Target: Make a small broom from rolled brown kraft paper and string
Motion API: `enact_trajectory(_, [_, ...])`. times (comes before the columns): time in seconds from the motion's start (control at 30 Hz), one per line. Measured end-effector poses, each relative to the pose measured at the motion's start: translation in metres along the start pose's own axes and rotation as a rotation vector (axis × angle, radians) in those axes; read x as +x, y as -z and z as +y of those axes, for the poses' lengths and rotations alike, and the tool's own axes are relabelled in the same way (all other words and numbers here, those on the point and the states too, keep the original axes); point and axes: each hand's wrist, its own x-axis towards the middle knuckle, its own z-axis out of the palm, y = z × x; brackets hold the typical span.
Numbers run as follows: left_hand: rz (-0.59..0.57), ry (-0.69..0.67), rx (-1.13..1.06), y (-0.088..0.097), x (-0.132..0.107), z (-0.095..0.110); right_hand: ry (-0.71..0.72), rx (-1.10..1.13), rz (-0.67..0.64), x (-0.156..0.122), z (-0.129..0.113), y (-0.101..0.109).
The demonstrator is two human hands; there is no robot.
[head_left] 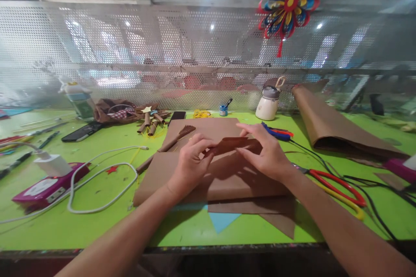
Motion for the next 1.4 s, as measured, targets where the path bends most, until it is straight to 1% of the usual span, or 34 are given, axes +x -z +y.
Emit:
enact_trajectory(0.07, [0.038,-0.045,0.041,0.001,0.0,-0.001,0.016,-0.008,-0.032,0.0,0.01,0.002])
enact_trajectory(0.17, [0.105,-0.079,0.094,0.001,0.0,-0.001,0.077,-0.047,-0.025,-0.001,0.017,-0.003])
enact_trajectory(0.23, [0.149,-0.077,0.101,0.001,0.0,0.001,0.106,-0.114,-0.018,-0.002,0.014,-0.008])
enact_trajectory(0.33, [0.188,-0.083,0.06,0.002,0.001,0.004,0.127,-0.221,-0.017,-0.005,0.003,-0.014])
enact_trajectory(0.4, [0.192,-0.086,0.004,0.003,0.002,0.006,0.143,-0.265,0.014,-0.006,-0.003,-0.015])
enact_trajectory(0.47, [0.189,-0.044,-0.061,0.004,0.003,0.007,0.167,-0.295,0.067,-0.008,-0.005,-0.016])
enact_trajectory(0.5, [0.195,0.015,-0.106,0.005,0.003,0.006,0.177,-0.311,0.094,-0.009,-0.004,-0.016])
enact_trajectory(0.53, [0.206,0.109,-0.177,0.005,0.004,0.005,0.186,-0.329,0.117,-0.01,-0.003,-0.016])
enact_trajectory(0.57, [0.217,0.235,-0.283,0.006,0.005,0.004,0.195,-0.349,0.132,-0.011,0.0,-0.017])
enact_trajectory(0.63, [0.198,0.554,-0.589,0.006,0.006,0.001,0.211,-0.385,0.134,-0.013,0.004,-0.021])
enact_trajectory(0.7, [0.082,0.85,-0.917,0.004,0.006,0.001,0.229,-0.414,0.106,-0.014,0.005,-0.025])
enact_trajectory(0.73, [0.002,0.949,-1.039,0.003,0.006,0.002,0.239,-0.424,0.087,-0.015,0.005,-0.027])
enact_trajectory(0.77, [-0.062,1.013,-1.125,0.001,0.005,0.002,0.25,-0.43,0.065,-0.016,0.004,-0.029])
enact_trajectory(0.8, [-0.101,1.051,-1.179,-0.001,0.005,0.003,0.261,-0.43,0.043,-0.018,0.002,-0.031])
enact_trajectory(0.83, [-0.108,1.072,-1.209,-0.003,0.004,0.003,0.27,-0.425,0.022,-0.019,0.0,-0.033])
enact_trajectory(0.87, [-0.082,1.091,-1.219,-0.004,0.003,0.003,0.274,-0.415,0.0,-0.02,-0.002,-0.035])
enact_trajectory(0.93, [0.005,1.138,-1.211,-0.007,0.002,0.001,0.254,-0.387,-0.045,-0.022,-0.005,-0.038])
enact_trajectory(1.0, [0.072,1.174,-1.193,-0.009,0.0,-0.003,0.182,-0.363,-0.075,-0.023,-0.004,-0.039])
enact_trajectory(1.07, [0.084,1.181,-1.189,-0.01,-0.001,-0.005,0.084,-0.337,-0.086,-0.023,-0.003,-0.039])
enact_trajectory(1.17, [0.047,1.194,-1.167,-0.01,-0.002,-0.004,-0.029,-0.246,-0.091,-0.018,-0.001,-0.033])
enact_trajectory(1.23, [0.03,1.217,-1.131,-0.01,-0.003,-0.003,-0.073,-0.172,-0.089,-0.014,0.0,-0.022])
enact_trajectory(1.33, [0.017,1.223,-1.108,-0.009,-0.003,-0.003,-0.129,-0.132,-0.069,-0.014,0.005,0.011])
enact_trajectory(1.37, [0.009,1.213,-1.113,-0.008,-0.003,-0.003,-0.161,-0.15,-0.082,-0.018,0.009,0.025])
enact_trajectory(1.4, [0.005,1.201,-1.121,-0.008,-0.003,-0.003,-0.216,-0.183,-0.127,-0.025,0.014,0.041])
